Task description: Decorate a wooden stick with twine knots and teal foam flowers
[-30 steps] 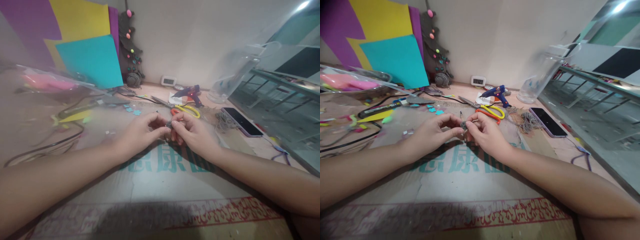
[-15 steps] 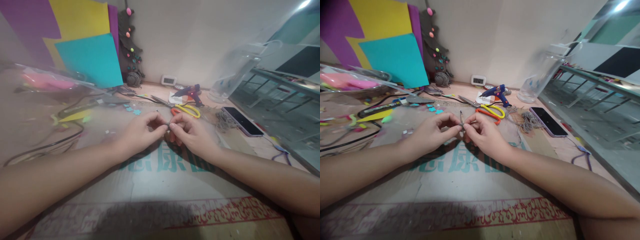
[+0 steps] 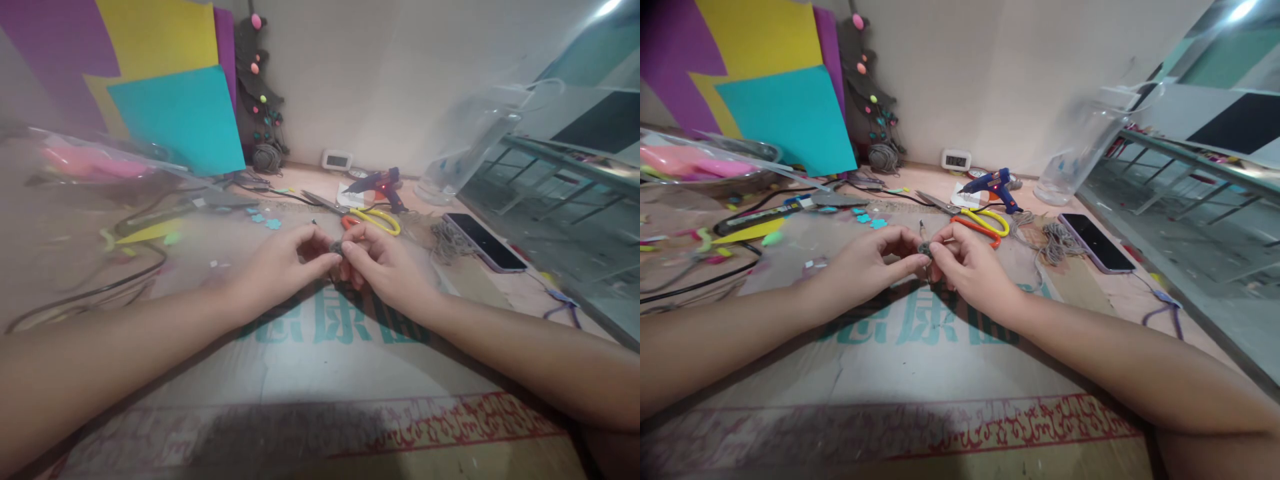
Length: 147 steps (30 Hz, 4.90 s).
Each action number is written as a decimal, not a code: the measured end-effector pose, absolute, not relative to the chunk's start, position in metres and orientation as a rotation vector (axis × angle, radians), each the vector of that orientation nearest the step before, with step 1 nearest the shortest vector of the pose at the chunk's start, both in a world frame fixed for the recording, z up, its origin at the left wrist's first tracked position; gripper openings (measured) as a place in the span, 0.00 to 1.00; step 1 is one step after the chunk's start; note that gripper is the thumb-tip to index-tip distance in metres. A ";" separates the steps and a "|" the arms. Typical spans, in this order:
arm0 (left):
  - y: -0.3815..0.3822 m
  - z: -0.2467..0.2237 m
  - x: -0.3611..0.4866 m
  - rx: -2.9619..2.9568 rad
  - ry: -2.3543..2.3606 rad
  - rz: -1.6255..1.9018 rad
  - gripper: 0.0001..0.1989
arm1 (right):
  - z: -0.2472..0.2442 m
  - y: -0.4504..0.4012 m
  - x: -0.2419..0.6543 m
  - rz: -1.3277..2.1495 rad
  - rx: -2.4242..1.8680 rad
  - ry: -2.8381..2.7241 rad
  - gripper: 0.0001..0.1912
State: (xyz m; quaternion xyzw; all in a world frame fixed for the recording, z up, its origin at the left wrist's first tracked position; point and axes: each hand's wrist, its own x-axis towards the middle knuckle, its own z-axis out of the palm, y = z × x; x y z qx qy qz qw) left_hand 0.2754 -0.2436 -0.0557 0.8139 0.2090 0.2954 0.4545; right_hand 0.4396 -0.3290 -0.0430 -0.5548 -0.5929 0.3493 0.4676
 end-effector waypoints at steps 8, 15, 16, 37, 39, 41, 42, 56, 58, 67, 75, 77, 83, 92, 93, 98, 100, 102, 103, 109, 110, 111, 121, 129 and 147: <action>-0.242 -0.058 0.274 2.012 0.577 0.731 0.09 | -0.043 -0.331 0.442 0.866 -1.323 -1.446 0.14; -0.243 -0.055 0.274 2.054 0.596 0.750 0.09 | -0.042 -0.328 0.442 0.887 -1.323 -1.435 0.09; -0.243 -0.054 0.274 2.064 0.596 0.754 0.09 | -0.042 -0.328 0.442 0.886 -1.329 -1.432 0.08; -0.239 -0.054 0.277 1.855 0.624 0.747 0.09 | -0.045 -0.325 0.447 0.891 -1.334 -1.375 0.17; -0.238 -0.055 0.277 1.850 0.616 0.756 0.10 | -0.046 -0.324 0.447 0.876 -1.331 -1.384 0.15; -0.237 -0.056 0.277 1.848 0.614 0.763 0.10 | -0.047 -0.324 0.447 0.844 -1.338 -1.414 0.14; -0.237 -0.056 0.277 1.850 0.609 0.762 0.09 | -0.047 -0.323 0.447 0.831 -1.348 -1.428 0.12; -0.237 -0.056 0.276 1.830 0.595 0.768 0.08 | -0.049 -0.323 0.447 0.846 -1.354 -1.435 0.13; -0.236 -0.057 0.276 1.828 0.610 0.785 0.09 | -0.048 -0.323 0.447 0.819 -1.337 -1.423 0.14; -0.234 -0.060 0.276 1.839 0.626 0.837 0.09 | -0.046 -0.327 0.445 0.730 -1.353 -1.526 0.08; -0.235 -0.057 0.277 1.806 0.602 0.832 0.08 | -0.047 -0.328 0.448 0.596 -1.424 -1.587 0.12; -0.236 -0.056 0.277 1.797 0.602 0.833 0.08 | -0.045 -0.328 0.448 0.581 -1.396 -1.534 0.12; -0.235 -0.059 0.276 1.800 0.591 0.814 0.08 | -0.043 -0.326 0.449 0.507 -1.407 -1.528 0.08; -0.238 -0.059 0.279 1.740 0.539 0.747 0.08 | -0.048 -0.325 0.450 0.535 -1.411 -1.550 0.07; -0.239 -0.058 0.279 1.720 0.520 0.734 0.09 | -0.048 -0.324 0.450 0.518 -1.416 -1.545 0.06; -0.241 -0.057 0.279 1.703 0.486 0.724 0.12 | -0.046 -0.323 0.450 0.449 -1.461 -1.568 0.05; -0.242 -0.056 0.278 1.744 0.503 0.732 0.11 | -0.046 -0.324 0.450 0.459 -1.473 -1.566 0.06; -0.241 -0.056 0.277 1.777 0.513 0.734 0.11 | -0.047 -0.324 0.450 0.465 -1.476 -1.571 0.07; -0.241 -0.056 0.277 1.790 0.514 0.738 0.11 | -0.047 -0.324 0.450 0.460 -1.477 -1.579 0.07; -0.241 -0.052 0.274 1.935 0.579 0.764 0.10 | -0.044 -0.326 0.448 0.384 -1.483 -1.651 0.06; -0.241 -0.052 0.274 1.959 0.594 0.767 0.10 | -0.043 -0.327 0.447 0.378 -1.483 -1.656 0.06; -0.241 -0.051 0.274 1.976 0.600 0.767 0.09 | -0.041 -0.327 0.446 0.378 -1.484 -1.659 0.06; -0.239 -0.056 0.273 1.973 0.557 0.758 0.12 | -0.046 -0.325 0.447 0.556 -1.444 -1.546 0.07; -0.240 -0.055 0.275 1.744 0.504 0.803 0.20 | -0.048 -0.321 0.448 0.702 -1.381 -1.426 0.09; -0.235 -0.056 0.276 1.810 0.651 0.723 0.12 | -0.050 -0.319 0.449 0.973 -1.235 -1.209 0.16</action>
